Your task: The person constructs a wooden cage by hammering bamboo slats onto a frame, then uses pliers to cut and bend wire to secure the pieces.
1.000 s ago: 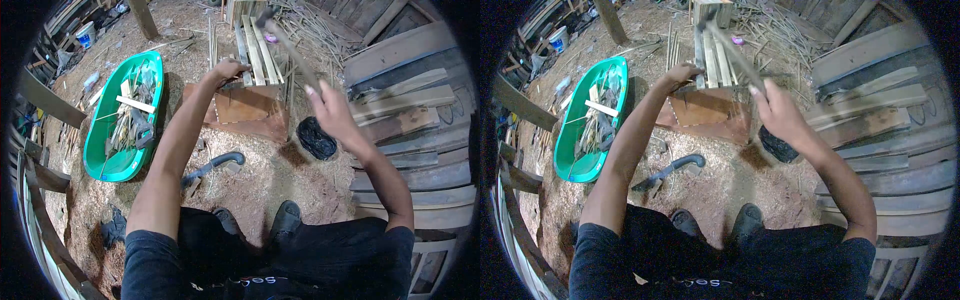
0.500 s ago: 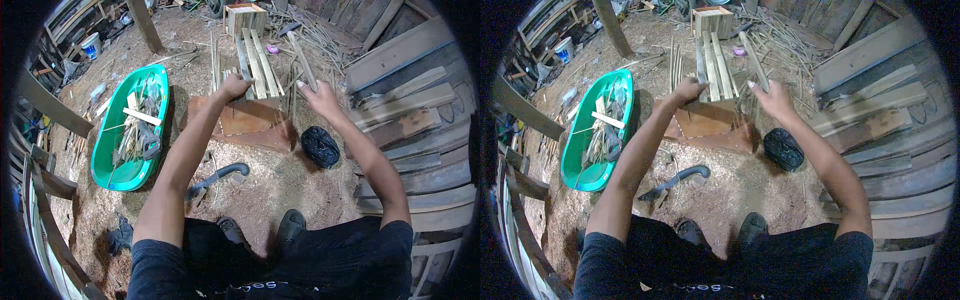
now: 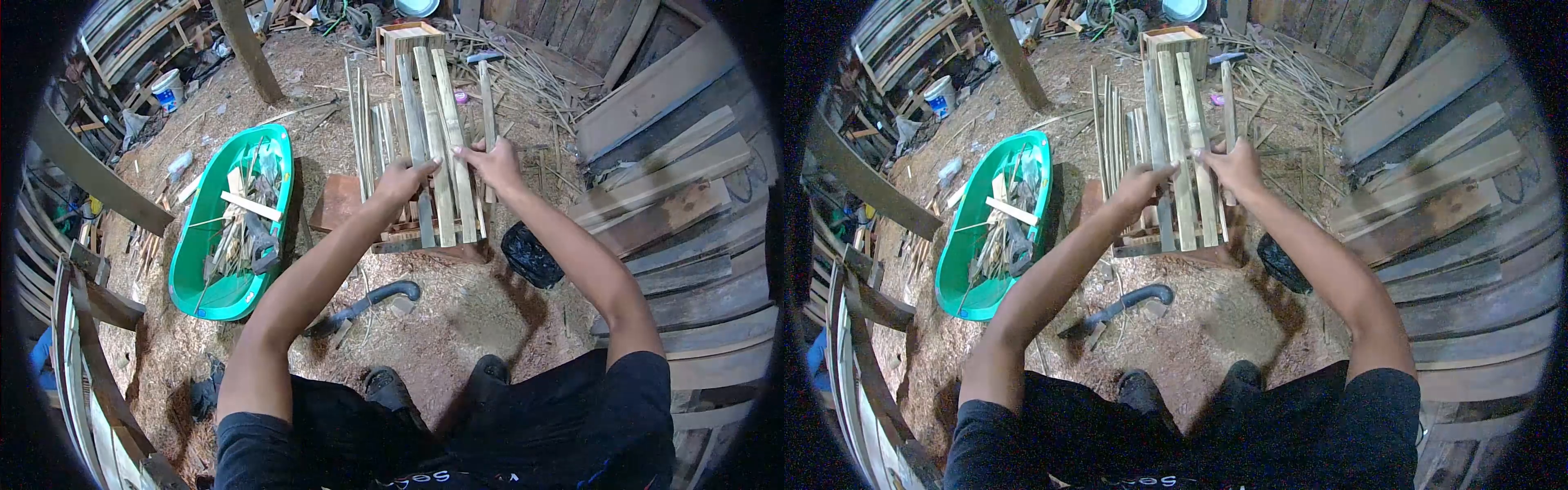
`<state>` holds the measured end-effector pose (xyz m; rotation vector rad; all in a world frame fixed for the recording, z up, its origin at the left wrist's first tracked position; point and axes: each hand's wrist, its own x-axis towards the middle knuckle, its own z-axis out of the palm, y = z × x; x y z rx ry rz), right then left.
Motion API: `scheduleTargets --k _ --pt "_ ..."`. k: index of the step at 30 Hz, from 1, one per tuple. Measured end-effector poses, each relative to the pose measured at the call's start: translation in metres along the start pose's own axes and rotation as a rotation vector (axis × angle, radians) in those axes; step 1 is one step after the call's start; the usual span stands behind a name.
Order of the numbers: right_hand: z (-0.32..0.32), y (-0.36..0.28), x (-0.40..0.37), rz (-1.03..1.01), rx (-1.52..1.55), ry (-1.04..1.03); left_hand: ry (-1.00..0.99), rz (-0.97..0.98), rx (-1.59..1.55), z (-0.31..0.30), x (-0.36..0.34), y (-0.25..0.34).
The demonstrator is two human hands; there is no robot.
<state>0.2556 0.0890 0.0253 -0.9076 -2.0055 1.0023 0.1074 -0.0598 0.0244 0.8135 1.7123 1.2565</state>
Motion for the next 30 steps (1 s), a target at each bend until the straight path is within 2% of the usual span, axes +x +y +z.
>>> scheduleTargets --k 3,10,14,17,24,25,28,30 --pt "-0.004 0.011 0.006 0.115 0.224 -0.116 0.097 0.053 -0.031 0.006 0.01 -0.005" --pt "-0.007 0.012 -0.007 0.189 0.196 -0.12 0.082 0.08 -0.076 0.008 0.006 -0.006" --pt "-0.008 0.014 -0.01 0.143 0.165 -0.101 0.027 0.162 -0.167 0.009 0.011 -0.022" --pt "-0.008 0.021 -0.012 0.134 0.151 -0.106 0.057 0.176 -0.165 0.012 0.006 -0.025" --pt "-0.012 0.022 -0.02 0.107 0.129 -0.142 0.09 0.138 -0.124 0.017 -0.01 -0.016" --pt "-0.012 0.02 -0.023 0.061 0.093 -0.139 0.057 0.128 -0.115 0.015 -0.01 -0.015" --pt "-0.027 -0.002 -0.041 0.13 -0.092 -0.15 0.053 0.132 -0.071 0.016 -0.016 -0.01" --pt "-0.04 -0.01 -0.06 0.004 -0.111 -0.077 0.077 0.1 0.002 0.016 -0.017 -0.002"
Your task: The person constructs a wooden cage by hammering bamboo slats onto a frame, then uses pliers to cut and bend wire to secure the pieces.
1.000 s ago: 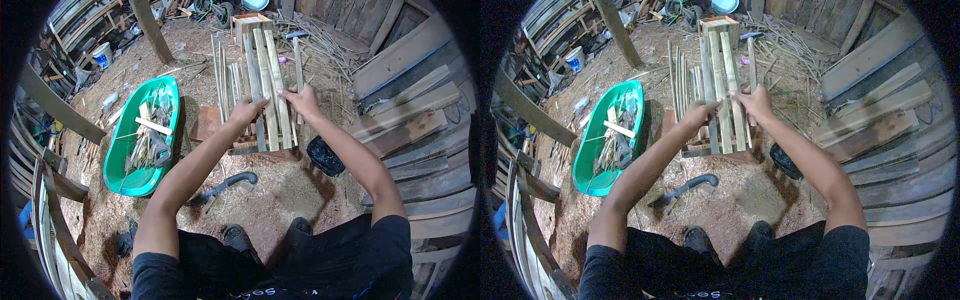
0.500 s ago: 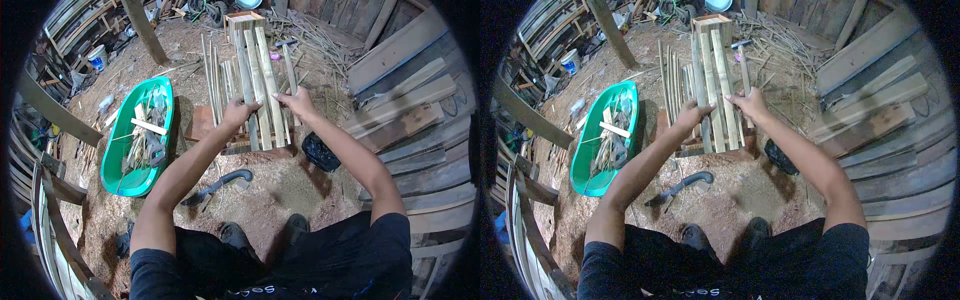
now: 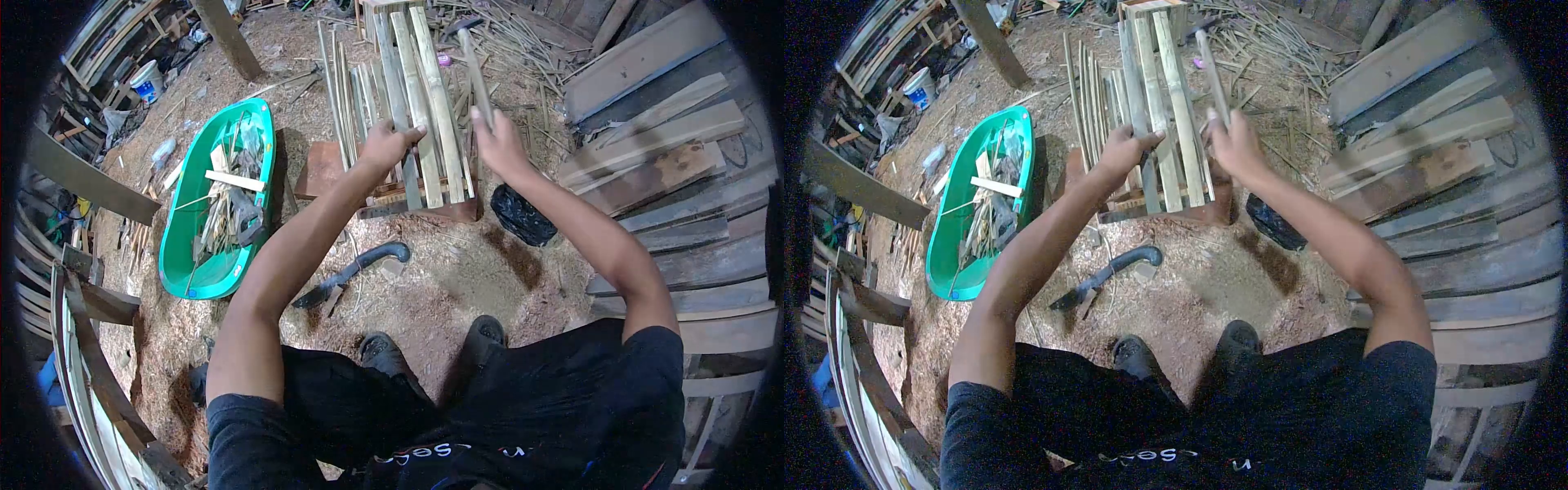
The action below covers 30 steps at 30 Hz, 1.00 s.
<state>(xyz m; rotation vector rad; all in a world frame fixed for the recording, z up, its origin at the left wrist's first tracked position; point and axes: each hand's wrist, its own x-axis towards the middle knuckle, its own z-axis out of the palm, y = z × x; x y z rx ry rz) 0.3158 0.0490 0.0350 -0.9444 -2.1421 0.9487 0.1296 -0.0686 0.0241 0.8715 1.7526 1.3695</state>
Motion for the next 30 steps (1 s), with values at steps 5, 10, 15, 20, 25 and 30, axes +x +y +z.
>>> scheduleTargets --k 5,10,15,20,25,30 --pt "-0.036 0.004 -0.047 -0.207 0.029 -0.246 -0.054 0.013 -0.162 -0.008 0.034 -0.008" --pt "-0.047 0.015 -0.096 -0.176 -0.205 -0.395 -0.002 0.071 -0.175 -0.01 0.064 -0.013" --pt "-0.062 -0.011 -0.112 -0.179 -0.199 -0.253 0.024 0.103 -0.301 -0.012 0.088 -0.026" --pt "-0.066 -0.01 -0.111 -0.15 -0.328 -0.306 0.038 0.173 -0.377 -0.01 0.104 -0.032" --pt "-0.061 -0.018 -0.109 -0.135 -0.26 -0.269 0.091 0.169 -0.255 -0.015 0.111 -0.031" --pt "-0.066 -0.019 -0.104 -0.149 -0.345 -0.312 0.079 0.126 -0.305 -0.012 0.116 -0.034"
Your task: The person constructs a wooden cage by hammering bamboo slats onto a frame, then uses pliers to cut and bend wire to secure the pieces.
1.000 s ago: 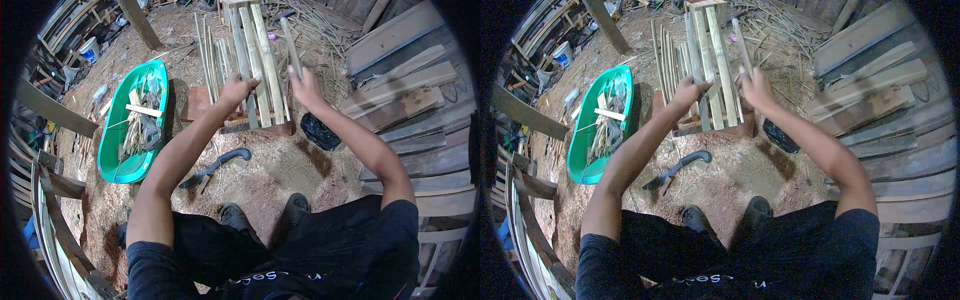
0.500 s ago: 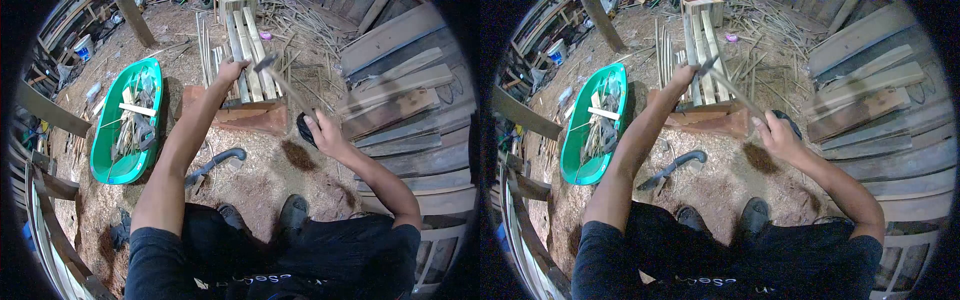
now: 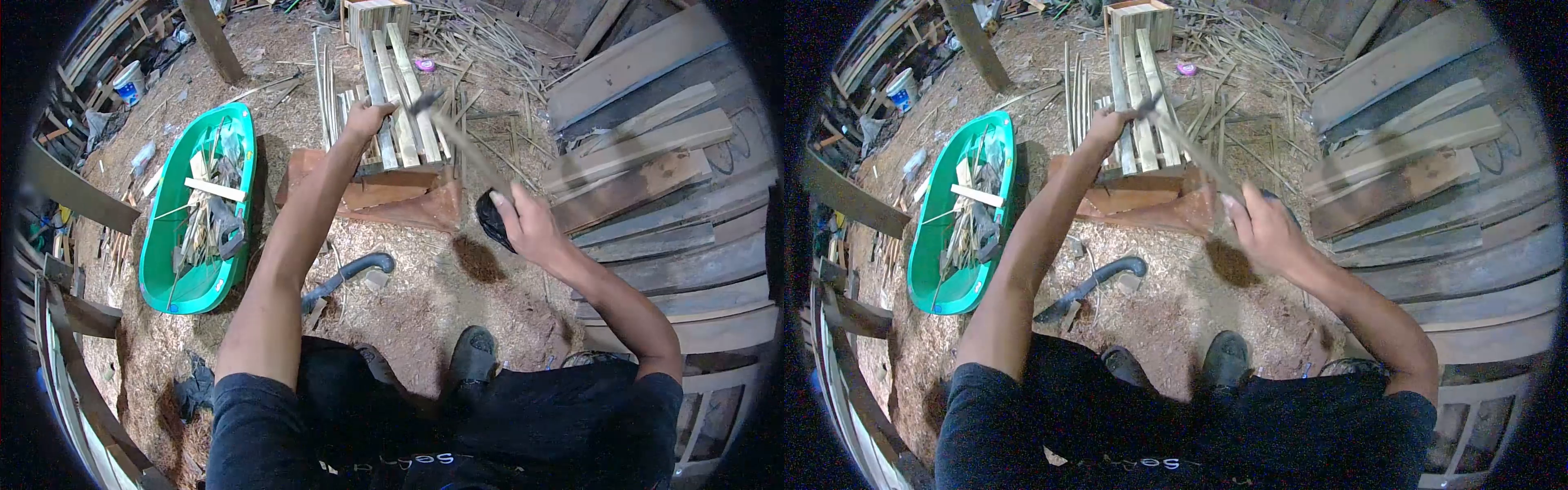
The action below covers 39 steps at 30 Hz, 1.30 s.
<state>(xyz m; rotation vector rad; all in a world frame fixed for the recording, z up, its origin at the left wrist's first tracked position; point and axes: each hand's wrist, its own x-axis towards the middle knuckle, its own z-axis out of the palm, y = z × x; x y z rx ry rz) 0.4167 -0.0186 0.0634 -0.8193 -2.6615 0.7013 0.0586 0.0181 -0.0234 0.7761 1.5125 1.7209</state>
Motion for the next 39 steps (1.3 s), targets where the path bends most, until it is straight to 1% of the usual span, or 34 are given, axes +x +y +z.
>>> scheduleTargets --k 2,3,5,6,8,9,12,13,16,17,20,21,24,25,28,29,30,32,35,38,39 --pt "0.0 0.0 0.001 0.014 -0.022 -0.006 0.013 -0.015 0.02 0.001 -0.013 0.015" --pt "-0.003 0.0 0.006 0.057 -0.043 -0.053 0.005 -0.025 0.022 -0.004 0.006 -0.003" --pt "-0.013 0.001 0.008 0.154 -0.087 -0.149 0.019 -0.009 0.041 -0.004 0.004 -0.002" --pt "-0.017 -0.004 0.013 0.068 -0.024 0.01 0.014 0.009 0.055 -0.004 0.004 0.001" --pt "-0.02 -0.016 0.016 -0.083 0.107 0.312 -0.009 -0.045 -0.031 -0.002 0.0 0.004" --pt "-0.015 -0.015 0.02 -0.196 0.152 0.415 -0.017 -0.043 -0.019 -0.002 0.002 -0.001" --pt "-0.018 -0.03 0.009 0.335 -0.071 -0.276 -0.038 -0.013 0.02 -0.006 0.009 -0.004" --pt "0.011 0.017 0.001 0.025 -0.096 -0.119 -0.049 0.007 -0.023 -0.005 0.007 -0.004" --pt "0.004 -0.001 -0.002 0.041 -0.02 0.029 -0.005 -0.008 0.05 -0.003 -0.001 0.005" --pt "-0.004 -0.01 0.002 0.218 -0.061 -0.139 -0.02 -0.005 0.022 -0.004 0.003 0.0" --pt "0.007 0.02 0.006 0.009 -0.064 -0.052 -0.064 -0.028 -0.043 -0.006 0.004 -0.005" --pt "0.006 0.014 0.009 -0.003 0.009 0.016 -0.065 -0.006 -0.047 -0.005 -0.001 -0.002" --pt "-0.007 0.002 0.02 0.113 0.075 0.069 -0.085 0.041 -0.047 -0.003 -0.015 -0.001" --pt "-0.003 0.012 0.027 0.127 0.057 0.102 -0.073 0.025 0.036 -0.002 -0.021 -0.001" --pt "0.011 0.024 0.046 0.007 0.172 0.219 -0.061 -0.029 0.06 0.004 -0.045 0.008" --pt "0.016 0.025 0.053 0.008 0.241 0.241 -0.076 0.002 0.042 0.005 -0.055 0.009" --pt "0.023 0.029 0.06 0.032 0.273 0.268 -0.104 -0.018 0.046 0.004 -0.061 0.007" --pt "0.037 0.036 0.073 0.081 0.337 0.317 -0.089 -0.079 0.187 0.006 -0.091 0.031" --pt "0.04 0.026 0.086 0.171 0.415 0.359 -0.187 -0.047 0.218 -0.007 -0.093 0.012" --pt "0.041 0.02 0.099 0.234 0.47 0.381 -0.106 -0.161 0.302 -0.007 -0.109 0.013" --pt "0.042 0.024 0.105 0.26 0.445 0.356 -0.069 -0.233 0.318 0.004 -0.135 0.039"
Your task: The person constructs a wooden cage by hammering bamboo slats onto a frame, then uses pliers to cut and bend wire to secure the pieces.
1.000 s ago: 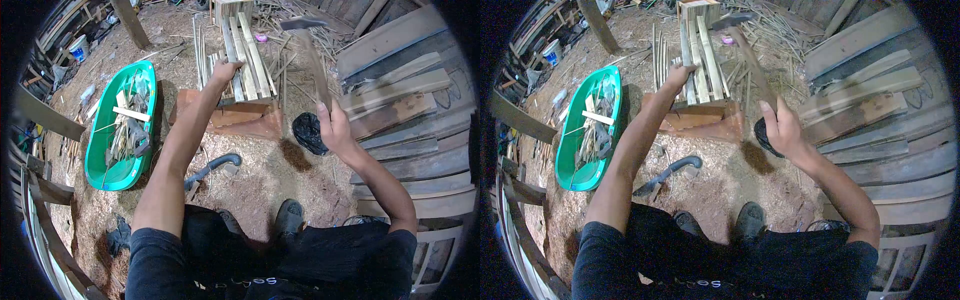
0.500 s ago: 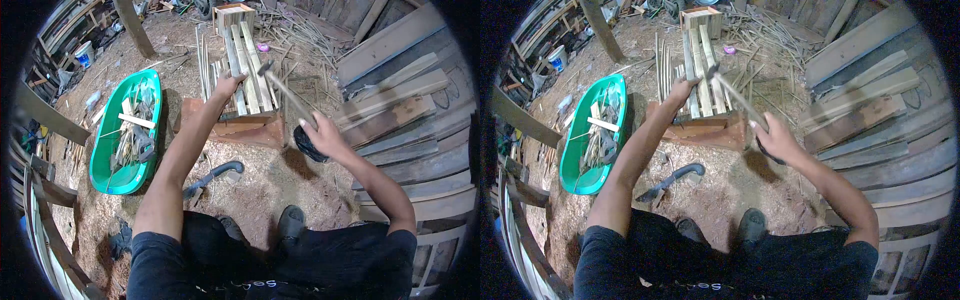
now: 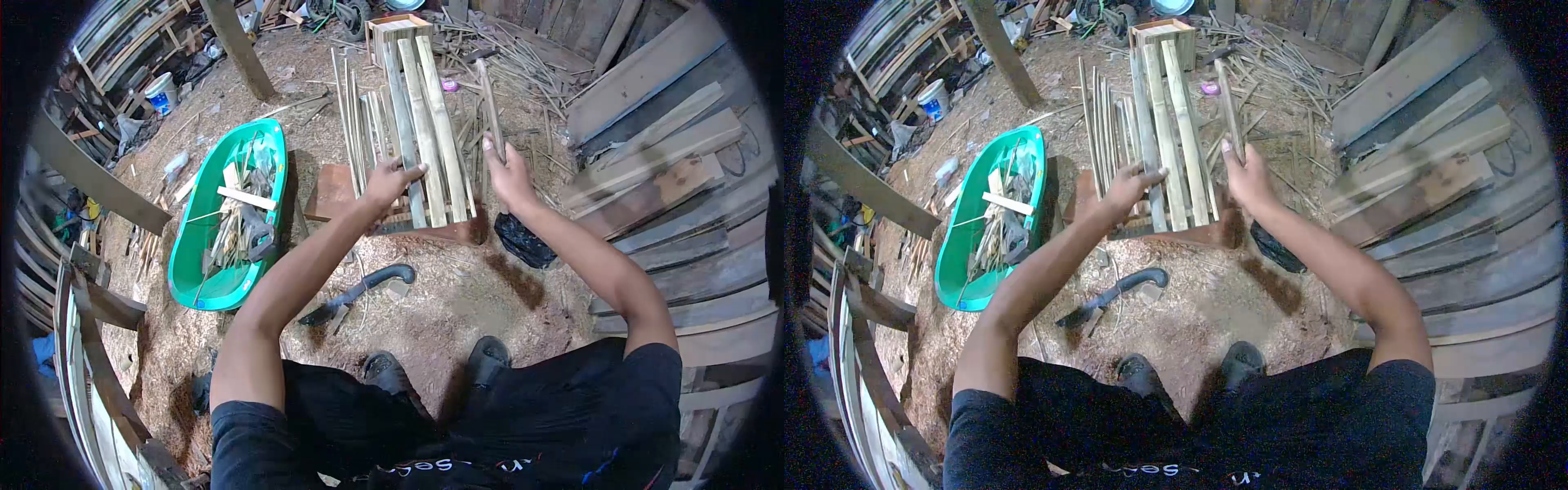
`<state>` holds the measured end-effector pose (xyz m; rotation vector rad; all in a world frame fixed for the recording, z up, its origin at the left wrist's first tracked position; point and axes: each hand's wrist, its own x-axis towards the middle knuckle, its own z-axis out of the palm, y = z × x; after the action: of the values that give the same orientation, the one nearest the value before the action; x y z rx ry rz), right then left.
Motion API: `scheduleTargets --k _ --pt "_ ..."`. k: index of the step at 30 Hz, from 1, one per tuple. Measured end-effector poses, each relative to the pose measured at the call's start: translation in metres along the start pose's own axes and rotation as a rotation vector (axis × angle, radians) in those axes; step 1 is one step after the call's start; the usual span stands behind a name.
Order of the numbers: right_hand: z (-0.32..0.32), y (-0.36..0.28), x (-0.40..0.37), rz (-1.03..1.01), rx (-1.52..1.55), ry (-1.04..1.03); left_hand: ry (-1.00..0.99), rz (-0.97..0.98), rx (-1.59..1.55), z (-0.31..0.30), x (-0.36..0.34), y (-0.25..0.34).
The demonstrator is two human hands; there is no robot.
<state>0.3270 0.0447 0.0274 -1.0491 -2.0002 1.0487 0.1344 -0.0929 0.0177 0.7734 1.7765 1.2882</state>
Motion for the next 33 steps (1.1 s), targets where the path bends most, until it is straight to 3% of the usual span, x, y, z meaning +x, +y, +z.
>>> scheduleTargets --k 4,6,12,20,28,33 --pt "0.02 0.02 0.007 -0.045 0.158 0.041 -0.317 0.051 0.237 -0.013 -0.002 -0.007" --pt "0.025 0.025 0.003 -0.106 0.103 0.052 -0.243 0.088 0.018 -0.013 -0.002 -0.003" --pt "0.036 0.017 -0.021 0.055 0.274 -0.061 -0.159 0.077 -0.34 -0.013 0.006 0.011" --pt "0.039 0.037 -0.022 0.135 0.165 -0.123 -0.197 0.057 -0.307 -0.017 0.02 0.011" --pt "0.042 0.019 -0.032 0.177 0.215 -0.143 -0.186 -0.101 -0.277 -0.023 -0.001 0.022" --pt "0.05 0.043 -0.019 0.173 0.222 -0.161 -0.199 -0.153 -0.259 -0.026 0.003 0.007"
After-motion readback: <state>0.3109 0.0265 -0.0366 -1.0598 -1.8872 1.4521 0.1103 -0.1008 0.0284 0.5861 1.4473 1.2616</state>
